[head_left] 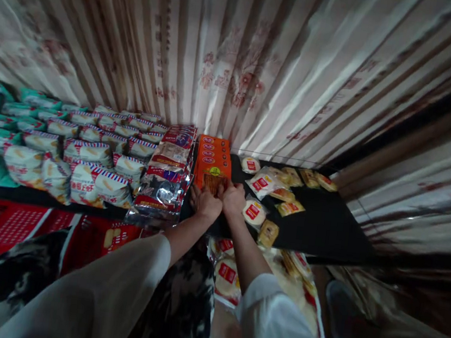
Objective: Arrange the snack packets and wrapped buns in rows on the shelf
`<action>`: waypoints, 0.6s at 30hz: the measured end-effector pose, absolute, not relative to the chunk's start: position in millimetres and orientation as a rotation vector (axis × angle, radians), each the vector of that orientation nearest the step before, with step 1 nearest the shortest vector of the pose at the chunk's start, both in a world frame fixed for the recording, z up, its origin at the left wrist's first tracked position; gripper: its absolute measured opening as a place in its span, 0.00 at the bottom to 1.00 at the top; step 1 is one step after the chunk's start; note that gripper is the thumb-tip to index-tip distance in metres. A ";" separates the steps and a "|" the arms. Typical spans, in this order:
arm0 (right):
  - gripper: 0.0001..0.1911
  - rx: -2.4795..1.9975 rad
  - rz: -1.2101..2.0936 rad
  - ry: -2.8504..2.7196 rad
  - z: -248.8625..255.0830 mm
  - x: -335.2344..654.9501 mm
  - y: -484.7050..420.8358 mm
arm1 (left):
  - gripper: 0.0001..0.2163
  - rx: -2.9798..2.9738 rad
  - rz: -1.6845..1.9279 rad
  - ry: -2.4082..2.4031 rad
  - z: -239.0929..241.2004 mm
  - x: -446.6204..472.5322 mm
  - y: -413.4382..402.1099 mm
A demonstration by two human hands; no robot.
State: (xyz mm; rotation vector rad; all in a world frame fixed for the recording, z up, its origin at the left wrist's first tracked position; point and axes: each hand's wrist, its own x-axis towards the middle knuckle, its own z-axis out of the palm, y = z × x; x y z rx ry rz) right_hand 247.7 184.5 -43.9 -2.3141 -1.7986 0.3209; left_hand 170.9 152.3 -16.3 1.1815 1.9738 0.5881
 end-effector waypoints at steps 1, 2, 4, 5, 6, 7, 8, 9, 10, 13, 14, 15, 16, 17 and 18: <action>0.21 -2.317 0.306 -1.800 -44.4 246.9 184.0 | 0.24 1.182 0.600 1.963 -14.3 172.9 147.8; 0.21 -2.315 0.288 -1.802 -44.9 246.1 183.5 | 0.24 1.190 0.616 1.943 -12.1 174.4 142.8; 0.22 -2.289 0.251 -1.811 -45.8 245.0 182.2 | 0.21 1.224 0.658 1.875 -7.6 175.9 132.0; 0.22 -2.262 0.230 -1.808 -46.3 244.7 181.2 | 0.20 1.249 0.683 1.839 -5.3 175.6 126.4; 0.23 -2.219 0.208 -1.806 -46.6 244.7 179.7 | 0.20 1.278 0.710 1.799 -2.9 174.5 120.6; 0.23 -2.163 0.179 -1.790 -46.8 244.9 177.4 | 0.20 1.309 0.739 1.756 -0.4 172.8 114.8; 0.23 -2.093 0.153 -1.763 -46.9 245.3 174.0 | 0.20 1.334 0.768 1.716 2.2 170.5 108.7; 0.22 -2.011 0.136 -1.731 -46.6 245.7 169.3 | 0.19 1.350 0.795 1.677 4.7 167.7 102.2; 0.21 -1.926 0.127 -1.693 -46.0 245.9 162.9 | 0.18 1.353 0.820 1.646 7.1 164.6 95.1; 0.19 -1.683 0.143 -1.628 -41.4 243.5 133.0 | 0.15 1.314 0.875 1.573 11.0 153.1 69.2; 0.18 -1.615 0.150 -1.632 -39.0 241.1 119.8 | 0.15 1.289 0.898 1.536 10.4 148.2 58.8; 0.17 -1.556 0.159 -1.646 -36.4 237.6 105.5 | 0.16 1.264 0.924 1.492 8.7 142.6 47.4; 0.16 -1.508 0.169 -1.658 -33.5 233.1 90.4 | 0.17 1.242 0.951 1.445 5.9 135.9 35.3; 0.16 -1.466 0.192 -1.677 -30.4 227.3 74.9 | 0.17 1.224 0.980 1.389 2.2 128.0 22.7; 0.15 -1.426 0.223 -1.699 -27.1 220.5 59.4 | 0.17 1.212 1.003 1.347 -2.1 118.9 9.9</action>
